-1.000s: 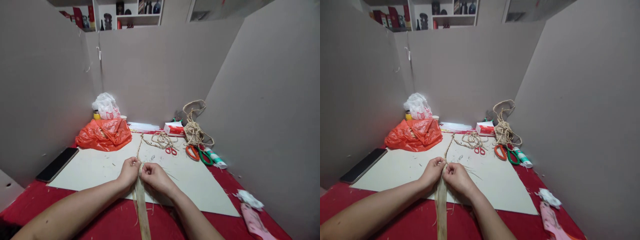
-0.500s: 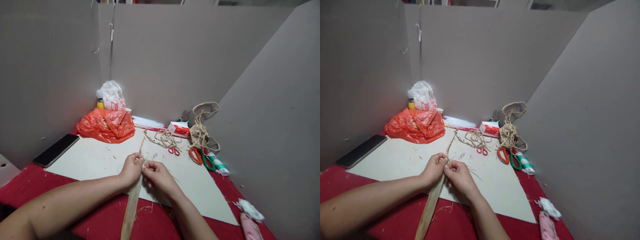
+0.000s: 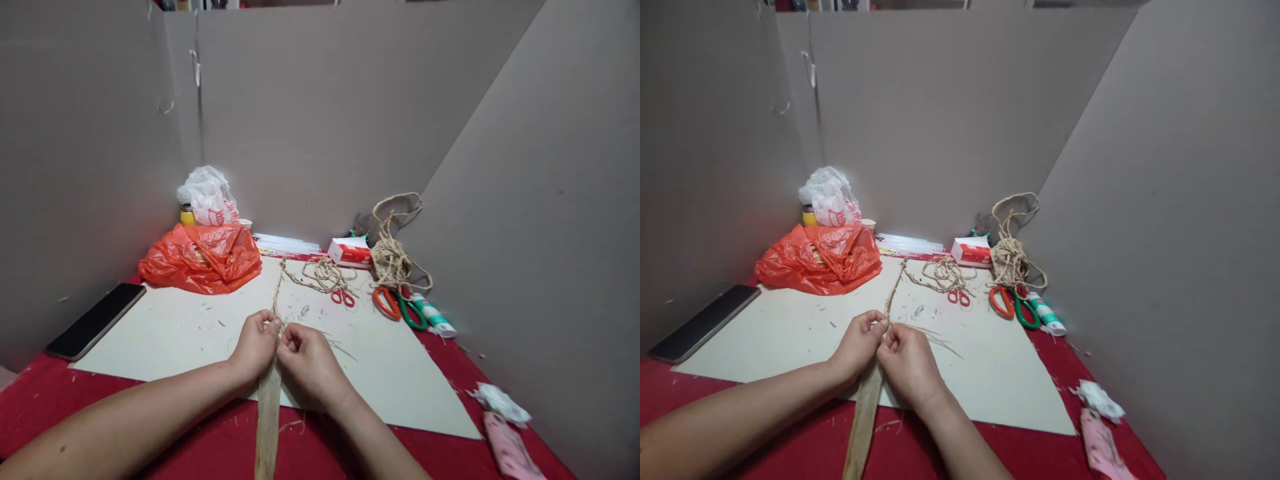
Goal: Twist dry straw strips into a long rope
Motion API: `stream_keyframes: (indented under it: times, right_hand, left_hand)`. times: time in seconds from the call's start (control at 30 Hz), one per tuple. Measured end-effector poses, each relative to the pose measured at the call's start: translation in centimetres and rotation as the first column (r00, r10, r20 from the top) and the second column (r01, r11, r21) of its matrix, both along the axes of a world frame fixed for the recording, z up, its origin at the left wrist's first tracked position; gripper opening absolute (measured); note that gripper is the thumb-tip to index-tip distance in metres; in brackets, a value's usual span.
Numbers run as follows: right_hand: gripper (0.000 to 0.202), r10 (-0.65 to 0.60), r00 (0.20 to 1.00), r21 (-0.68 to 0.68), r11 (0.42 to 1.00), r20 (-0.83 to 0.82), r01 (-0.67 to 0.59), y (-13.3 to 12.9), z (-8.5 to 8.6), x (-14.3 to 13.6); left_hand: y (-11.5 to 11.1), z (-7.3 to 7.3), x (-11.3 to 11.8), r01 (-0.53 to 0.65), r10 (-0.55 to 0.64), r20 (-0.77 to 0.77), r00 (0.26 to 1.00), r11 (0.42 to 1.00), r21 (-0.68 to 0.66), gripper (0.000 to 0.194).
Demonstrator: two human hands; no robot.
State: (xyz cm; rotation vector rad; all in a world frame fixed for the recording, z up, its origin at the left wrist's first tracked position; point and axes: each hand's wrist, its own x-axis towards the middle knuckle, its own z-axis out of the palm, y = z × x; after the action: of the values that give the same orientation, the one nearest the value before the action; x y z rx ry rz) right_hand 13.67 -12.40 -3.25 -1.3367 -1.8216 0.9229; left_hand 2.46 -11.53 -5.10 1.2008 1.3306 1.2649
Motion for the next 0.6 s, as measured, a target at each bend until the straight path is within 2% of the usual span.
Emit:
stream_keyframes:
  times: [0.03, 0.1, 0.2, 0.27, 0.4, 0.53, 0.6]
  right_hand:
    - [0.016, 0.008, 1.0, -0.01, 1.0, -0.022, -0.008, -0.02, 0.05, 0.08]
    - [0.017, 0.048, 0.993, -0.126, 0.99, -0.11, -0.061, -0.01, 0.19, 0.28]
    - [0.016, 0.075, 0.964, -0.356, 0.92, -0.254, -0.166, 0.12, 0.52, 0.57]
    - [0.016, 0.059, 0.954, -0.399, 0.899, -0.295, -0.179, 0.21, 0.74, 0.68]
    - [0.014, 0.069, 0.955, -0.345, 0.923, -0.288, -0.171, 0.22, 0.9, 0.57]
    - [0.015, 0.114, 0.981, -0.128, 0.983, -0.156, -0.135, 0.04, 0.57, 0.21]
    - [0.016, 0.067, 0.997, -0.019, 0.998, -0.028, -0.068, 0.07, 0.31, 0.26]
  left_hand:
    - [0.01, -0.03, -0.02, 0.002, -0.002, -0.004, 1.0, 1.0, 0.008, 0.018]
    - [-0.01, -0.06, -0.05, 0.0, 0.0, -0.011, 1.0, 1.0, 0.01, 0.018]
    - [-0.12, 0.01, -0.04, -0.01, 0.01, -0.027, 1.0, 1.0, -0.001, 0.018]
    - [-0.2, 0.1, 0.0, -0.019, 0.02, -0.039, 0.999, 1.0, 0.005, 0.018]
    - [-0.22, 0.14, 0.08, -0.05, 0.052, -0.058, 0.997, 0.998, 0.037, 0.016]
    - [-0.11, 0.03, 0.07, -0.023, 0.025, -0.038, 0.999, 0.999, 0.039, 0.014]
    - [-0.08, -0.02, 0.02, -0.008, 0.009, -0.033, 0.999, 1.0, 0.028, 0.014]
